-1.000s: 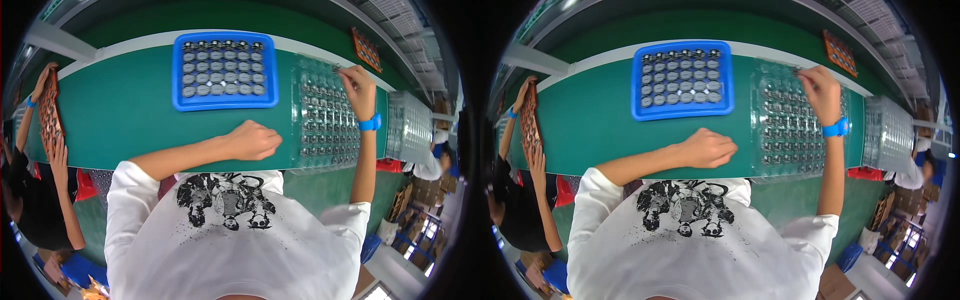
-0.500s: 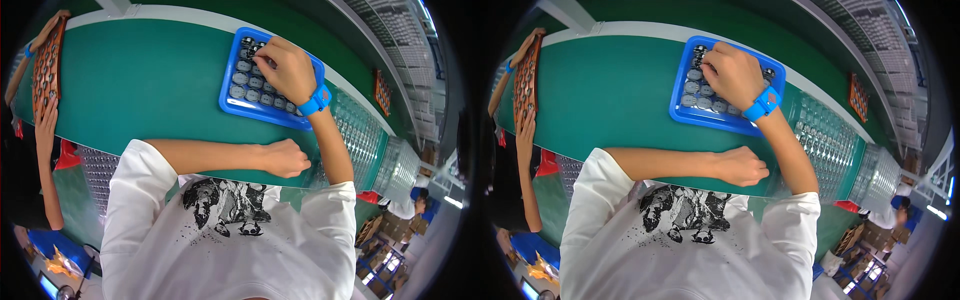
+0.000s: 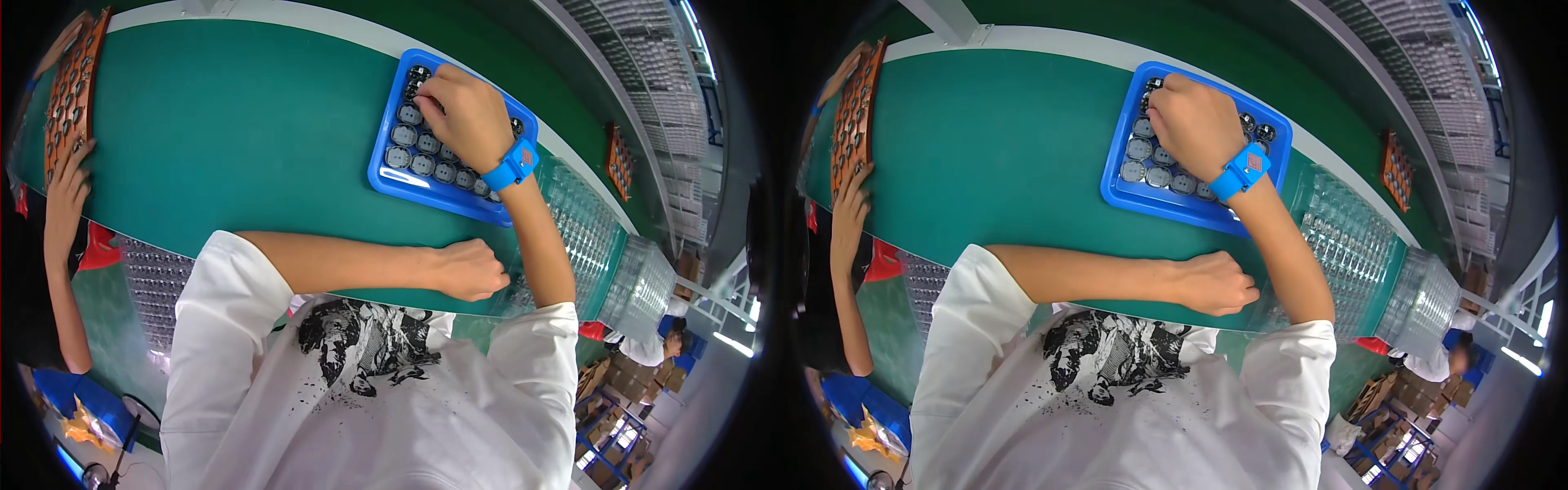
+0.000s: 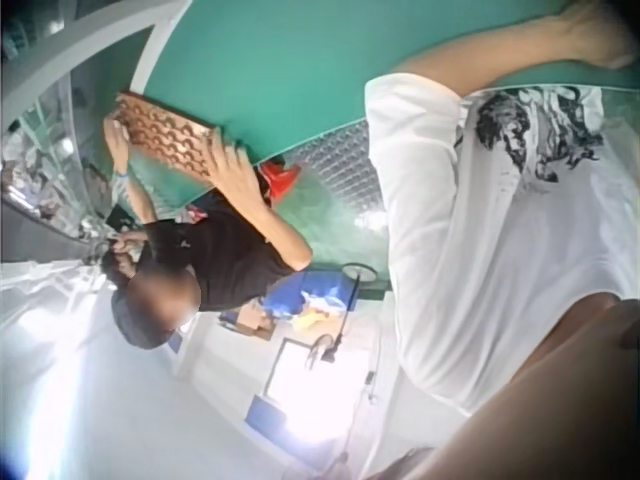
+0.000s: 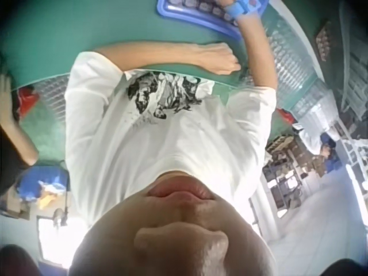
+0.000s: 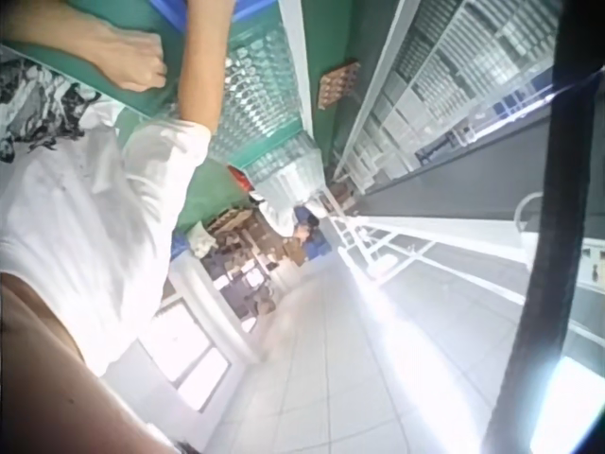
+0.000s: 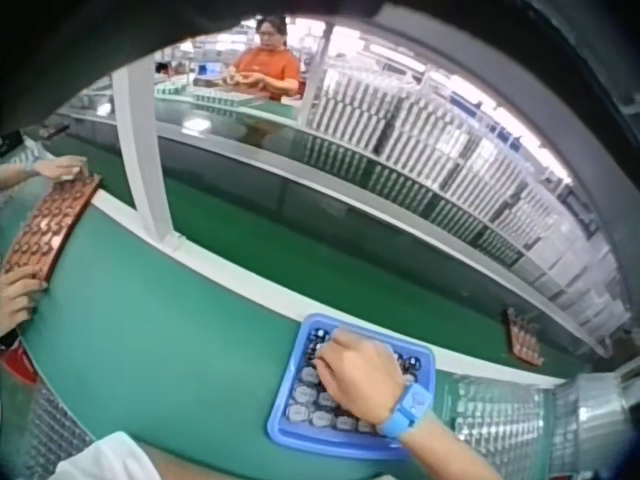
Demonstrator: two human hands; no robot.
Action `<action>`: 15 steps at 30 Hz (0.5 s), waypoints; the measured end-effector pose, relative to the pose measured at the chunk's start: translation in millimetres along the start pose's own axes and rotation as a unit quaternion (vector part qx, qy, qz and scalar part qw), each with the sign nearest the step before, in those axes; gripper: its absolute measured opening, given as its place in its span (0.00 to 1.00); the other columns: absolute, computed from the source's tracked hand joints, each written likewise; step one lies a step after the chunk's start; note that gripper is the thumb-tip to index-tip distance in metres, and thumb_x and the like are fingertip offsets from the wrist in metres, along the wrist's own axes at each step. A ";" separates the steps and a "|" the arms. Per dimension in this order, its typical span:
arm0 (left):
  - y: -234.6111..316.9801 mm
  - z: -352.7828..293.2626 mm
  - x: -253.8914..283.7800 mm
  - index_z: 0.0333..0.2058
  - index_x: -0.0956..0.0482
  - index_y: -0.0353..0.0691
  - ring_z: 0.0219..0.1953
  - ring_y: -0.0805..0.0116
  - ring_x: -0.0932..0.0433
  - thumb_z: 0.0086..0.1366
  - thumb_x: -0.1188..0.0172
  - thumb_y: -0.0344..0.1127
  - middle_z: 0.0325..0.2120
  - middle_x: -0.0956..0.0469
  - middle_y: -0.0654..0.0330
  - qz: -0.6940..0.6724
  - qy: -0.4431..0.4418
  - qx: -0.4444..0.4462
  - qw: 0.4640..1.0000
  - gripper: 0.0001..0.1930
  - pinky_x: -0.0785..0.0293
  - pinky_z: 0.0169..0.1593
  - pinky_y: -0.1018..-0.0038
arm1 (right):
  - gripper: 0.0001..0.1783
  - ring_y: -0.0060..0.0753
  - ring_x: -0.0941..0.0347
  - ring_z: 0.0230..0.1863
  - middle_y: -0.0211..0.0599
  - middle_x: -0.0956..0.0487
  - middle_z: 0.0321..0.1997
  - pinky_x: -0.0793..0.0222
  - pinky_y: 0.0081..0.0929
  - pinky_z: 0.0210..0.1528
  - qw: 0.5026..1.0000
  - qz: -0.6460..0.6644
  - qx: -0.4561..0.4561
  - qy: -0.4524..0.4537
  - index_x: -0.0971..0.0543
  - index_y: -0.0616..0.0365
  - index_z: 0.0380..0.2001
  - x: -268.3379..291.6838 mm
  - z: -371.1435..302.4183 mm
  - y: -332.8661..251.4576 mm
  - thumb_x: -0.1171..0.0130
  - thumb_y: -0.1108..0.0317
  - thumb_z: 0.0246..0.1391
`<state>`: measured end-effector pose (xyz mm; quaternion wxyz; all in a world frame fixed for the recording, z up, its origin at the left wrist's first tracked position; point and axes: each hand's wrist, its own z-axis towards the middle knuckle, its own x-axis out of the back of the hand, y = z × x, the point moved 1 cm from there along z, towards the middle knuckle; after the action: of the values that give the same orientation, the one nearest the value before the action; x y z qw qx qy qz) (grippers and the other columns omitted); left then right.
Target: Manually placing small electronic components onto a board within a blue tray at an assembly line station.
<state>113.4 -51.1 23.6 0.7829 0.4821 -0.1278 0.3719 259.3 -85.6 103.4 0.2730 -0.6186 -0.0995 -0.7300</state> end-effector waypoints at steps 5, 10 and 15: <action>-2.1 0.4 0.8 0.24 0.24 0.35 0.21 0.49 0.20 0.52 0.40 0.34 0.16 0.23 0.51 0.008 -0.003 0.005 1.000 0.07 0.26 0.24 0.56 | 0.05 0.42 0.23 0.28 0.38 0.20 0.31 0.27 0.33 0.31 0.999 0.041 -0.007 0.024 0.15 0.61 0.32 3.7 -3.5 0.6 0.34 0.72 0.51; -2.5 -2.8 1.5 0.25 0.25 0.36 0.20 0.51 0.22 0.54 0.41 0.33 0.18 0.26 0.55 0.014 -0.007 -0.002 1.000 0.06 0.26 0.22 0.57 | 0.04 0.35 0.25 0.26 0.39 0.20 0.29 0.31 0.26 0.28 0.988 0.110 -0.029 0.109 0.15 0.63 0.33 15.7 -12.5 5.7 0.35 0.76 0.52; -3.1 -2.6 3.2 0.25 0.25 0.37 0.20 0.52 0.22 0.54 0.41 0.33 0.18 0.26 0.55 0.006 -0.003 -0.002 1.000 0.06 0.26 0.22 0.57 | 0.04 0.37 0.25 0.26 0.39 0.21 0.29 0.30 0.29 0.29 0.992 0.088 -0.050 0.073 0.16 0.62 0.32 9.7 -24.7 19.2 0.35 0.74 0.52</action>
<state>117.4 -48.2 22.0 0.7812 0.4810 -0.1333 0.3751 247.5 -116.2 103.7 0.3114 -0.5829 0.0114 -0.7504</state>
